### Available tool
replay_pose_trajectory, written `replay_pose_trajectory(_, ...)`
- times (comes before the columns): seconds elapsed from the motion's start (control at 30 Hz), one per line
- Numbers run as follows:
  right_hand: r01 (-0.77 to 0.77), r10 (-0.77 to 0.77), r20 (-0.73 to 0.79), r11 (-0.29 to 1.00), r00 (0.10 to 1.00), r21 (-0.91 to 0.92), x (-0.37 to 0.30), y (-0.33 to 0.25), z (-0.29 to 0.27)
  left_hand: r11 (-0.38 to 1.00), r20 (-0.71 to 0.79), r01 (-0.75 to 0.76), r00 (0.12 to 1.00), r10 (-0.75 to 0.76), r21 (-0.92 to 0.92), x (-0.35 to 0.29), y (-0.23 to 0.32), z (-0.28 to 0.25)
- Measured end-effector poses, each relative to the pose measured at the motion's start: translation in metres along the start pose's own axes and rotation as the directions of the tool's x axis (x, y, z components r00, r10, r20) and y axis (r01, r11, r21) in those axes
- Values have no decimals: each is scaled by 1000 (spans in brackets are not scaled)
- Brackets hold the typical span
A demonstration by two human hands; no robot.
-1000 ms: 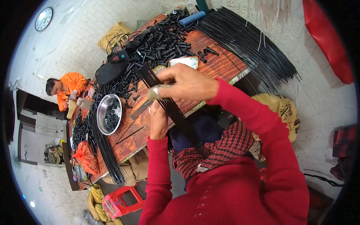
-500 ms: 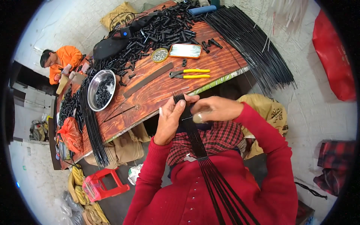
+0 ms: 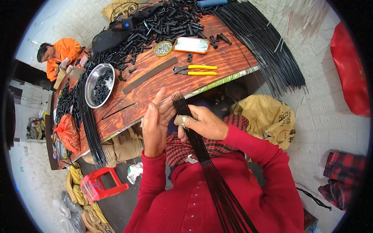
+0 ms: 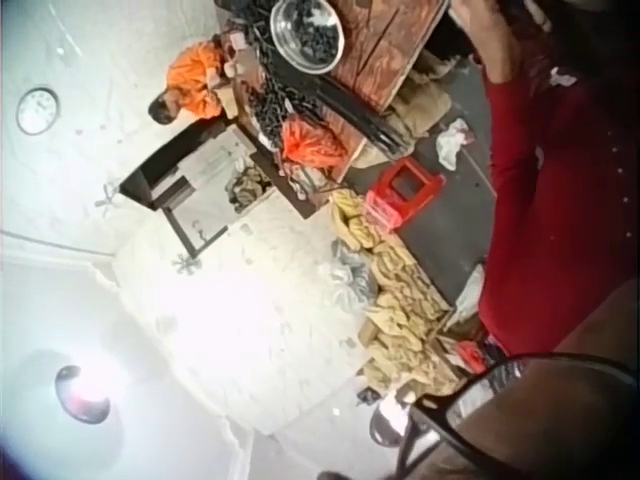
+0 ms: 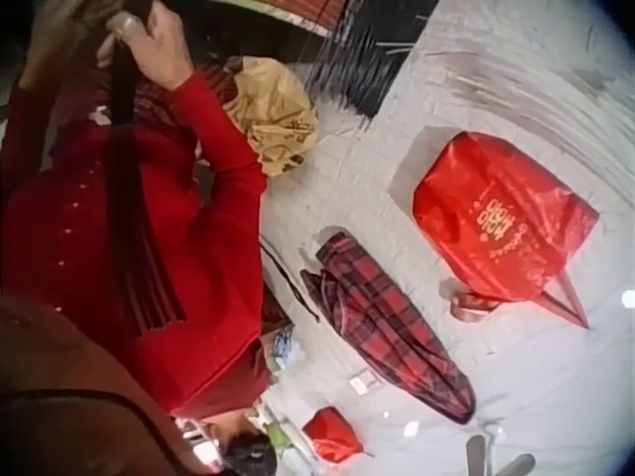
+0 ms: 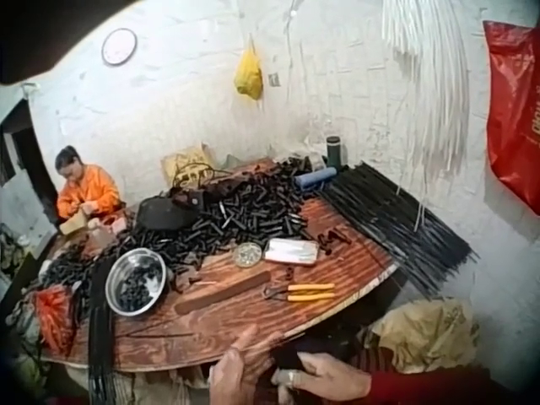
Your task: Bundling groups of black rods together and trimming the fasteners with pliers.
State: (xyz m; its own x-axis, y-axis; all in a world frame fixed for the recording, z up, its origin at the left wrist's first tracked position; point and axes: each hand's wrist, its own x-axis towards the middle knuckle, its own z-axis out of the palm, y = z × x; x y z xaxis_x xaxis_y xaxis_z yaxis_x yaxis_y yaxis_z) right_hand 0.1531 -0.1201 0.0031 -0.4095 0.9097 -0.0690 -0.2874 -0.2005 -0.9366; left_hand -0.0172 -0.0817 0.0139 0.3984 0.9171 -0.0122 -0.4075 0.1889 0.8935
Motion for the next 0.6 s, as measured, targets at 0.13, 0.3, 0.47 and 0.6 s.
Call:
replay_pose_trajectory(0.13, -46, 46, -20, 999, 999, 12, 4, -3, 1, 998, -35, 7, 999, -5, 59, 7, -3, -4)
replay_pose_trajectory(0.3, -63, 59, 80, 997, 995, 48, 14, 11, -5, 998, 14, 13, 1000, -14, 65, 16, -4, 0)
replay_pose_trajectory(0.47, -109, 103, 92, 992, 990, 67, 12, -2, -2, 995, 39, 33, 999, -37, 90, 18, 3, -3)
replay_pose_trajectory(0.6, -113, 104, 93, 988, 990, 101, 11, 4, -4, 986, 64, 71, 995, -81, 149, 21, 3, -6)
